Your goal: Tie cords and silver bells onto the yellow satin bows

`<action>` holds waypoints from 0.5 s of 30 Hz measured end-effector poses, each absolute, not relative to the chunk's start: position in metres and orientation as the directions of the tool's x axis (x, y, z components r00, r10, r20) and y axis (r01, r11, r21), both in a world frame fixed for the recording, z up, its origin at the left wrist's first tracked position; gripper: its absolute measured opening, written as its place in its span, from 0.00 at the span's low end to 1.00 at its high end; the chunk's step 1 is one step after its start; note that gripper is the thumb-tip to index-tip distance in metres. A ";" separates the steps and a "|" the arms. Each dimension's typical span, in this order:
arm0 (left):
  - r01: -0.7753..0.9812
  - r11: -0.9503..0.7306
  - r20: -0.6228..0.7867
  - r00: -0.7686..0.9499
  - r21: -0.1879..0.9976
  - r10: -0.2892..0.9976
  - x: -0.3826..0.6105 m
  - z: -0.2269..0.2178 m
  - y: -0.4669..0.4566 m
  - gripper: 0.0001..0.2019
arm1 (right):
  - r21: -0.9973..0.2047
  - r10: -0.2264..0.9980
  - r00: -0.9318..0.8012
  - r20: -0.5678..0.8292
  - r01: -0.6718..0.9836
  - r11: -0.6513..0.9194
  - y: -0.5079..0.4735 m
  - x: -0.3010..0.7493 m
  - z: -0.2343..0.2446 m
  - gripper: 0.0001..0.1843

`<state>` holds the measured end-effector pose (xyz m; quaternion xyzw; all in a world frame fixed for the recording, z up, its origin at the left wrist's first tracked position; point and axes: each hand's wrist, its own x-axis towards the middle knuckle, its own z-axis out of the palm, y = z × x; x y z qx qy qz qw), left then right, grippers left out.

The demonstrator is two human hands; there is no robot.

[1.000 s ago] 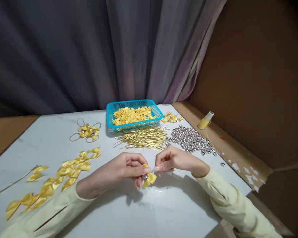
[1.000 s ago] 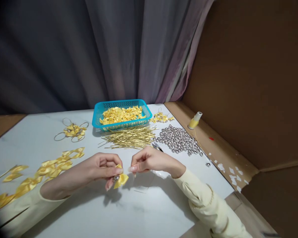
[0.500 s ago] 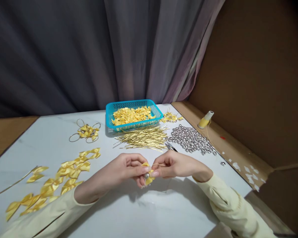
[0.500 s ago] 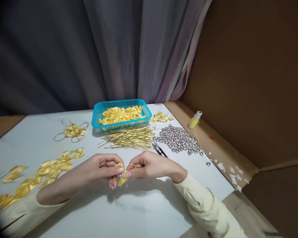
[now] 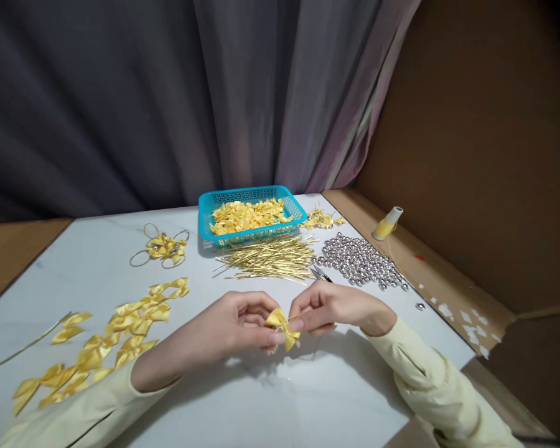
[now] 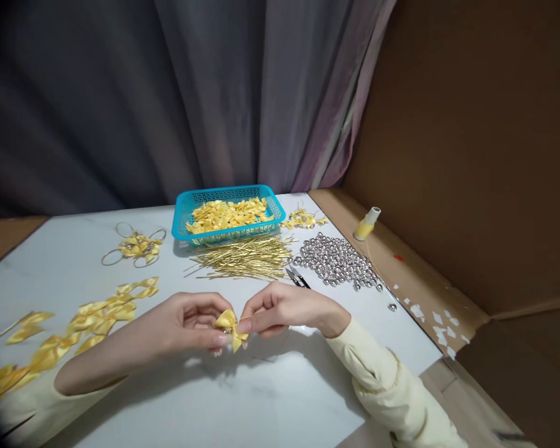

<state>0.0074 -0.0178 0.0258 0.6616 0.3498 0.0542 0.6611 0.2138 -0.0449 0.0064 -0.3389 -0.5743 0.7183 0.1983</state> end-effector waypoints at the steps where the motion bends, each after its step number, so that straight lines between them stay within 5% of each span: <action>1: 0.396 0.111 -0.391 0.748 0.911 0.536 0.007 0.025 -0.017 0.09 | -0.960 0.669 -0.699 -0.254 0.096 -0.264 -0.045 0.214 0.006 0.14; 15: 0.396 0.097 -0.371 0.710 0.913 0.599 0.010 0.029 -0.019 0.05 | -0.971 0.717 -0.656 -0.235 0.126 -0.202 -0.043 0.216 0.002 0.15</action>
